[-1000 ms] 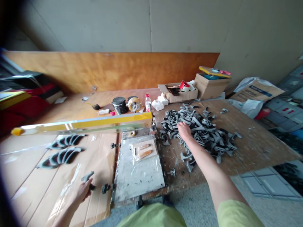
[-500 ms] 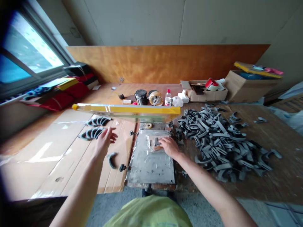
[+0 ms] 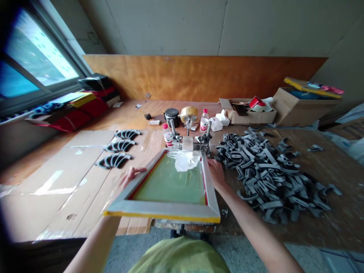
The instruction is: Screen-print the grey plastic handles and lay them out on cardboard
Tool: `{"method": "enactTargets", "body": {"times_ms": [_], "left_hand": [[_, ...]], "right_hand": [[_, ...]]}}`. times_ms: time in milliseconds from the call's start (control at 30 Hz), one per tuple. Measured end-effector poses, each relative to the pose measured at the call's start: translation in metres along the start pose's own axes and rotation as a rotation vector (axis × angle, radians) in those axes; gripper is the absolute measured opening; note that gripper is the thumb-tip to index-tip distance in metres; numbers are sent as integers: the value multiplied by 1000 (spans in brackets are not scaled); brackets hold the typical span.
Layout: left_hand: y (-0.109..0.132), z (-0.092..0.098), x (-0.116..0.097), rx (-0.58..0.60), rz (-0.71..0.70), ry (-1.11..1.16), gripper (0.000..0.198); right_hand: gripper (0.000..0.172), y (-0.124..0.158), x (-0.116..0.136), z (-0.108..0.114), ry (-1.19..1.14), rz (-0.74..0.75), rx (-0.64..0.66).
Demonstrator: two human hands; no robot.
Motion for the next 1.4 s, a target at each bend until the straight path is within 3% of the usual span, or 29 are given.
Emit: {"method": "enactTargets", "body": {"times_ms": [67, 167, 200, 267, 400, 467, 600, 667, 767, 867, 967, 1100, 1200, 1333, 1400], "left_hand": [[11, 7, 41, 46, 152, -43, 54], [14, 14, 97, 69, 244, -28, 82], [12, 16, 112, 60, 242, -45, 89], [6, 22, 134, 45, 226, -92, 94], [1, 24, 155, 80, 237, -101, 90], [2, 26, 158, 85, 253, -92, 87], [3, 28, 161, 83, 260, -81, 81], [3, 27, 161, 83, 257, -78, 80], [2, 28, 161, 64, 256, -71, 81], [3, 29, 158, 51, 254, -70, 81], [5, 27, 156, 57, 261, -62, 79], [7, 27, 152, 47, 263, -60, 76], [8, 24, 143, 49, 270, -68, 78], [12, 16, 112, 91, 303, -6, 87], [11, 11, 87, 116, 300, 48, 80]], "right_hand": [[34, -20, -21, 21, 0, -110, -85], [49, -62, 2, 34, -25, -37, -93], [55, -76, 20, 30, -14, 32, -43], [51, -95, 51, 15, 39, 122, 95], [16, -93, 74, -19, 119, 143, 319], [8, -74, 79, -22, 132, 198, 314], [23, -24, 93, -9, 92, 488, 275], [27, -12, 94, -1, 48, 582, 293], [22, -21, 90, 2, -8, 568, 330], [22, -32, 86, -1, -11, 446, 237], [30, -10, 91, -4, -24, 434, 125], [25, 14, 90, 2, -104, 512, 126], [22, -21, 77, 11, -151, 397, 145], [65, -91, 59, 12, -86, 181, 207], [70, -112, 44, 19, -19, 102, 186]]}}
Point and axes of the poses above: each hand's wrist, its own y-axis away from the middle knuckle, its own z-axis out of the back of the hand, x = y × z, the point moved 10 cm from there along -y, towards the middle knuckle, and after that the axes turned 15 degrees about y, right-handed, at the moved point
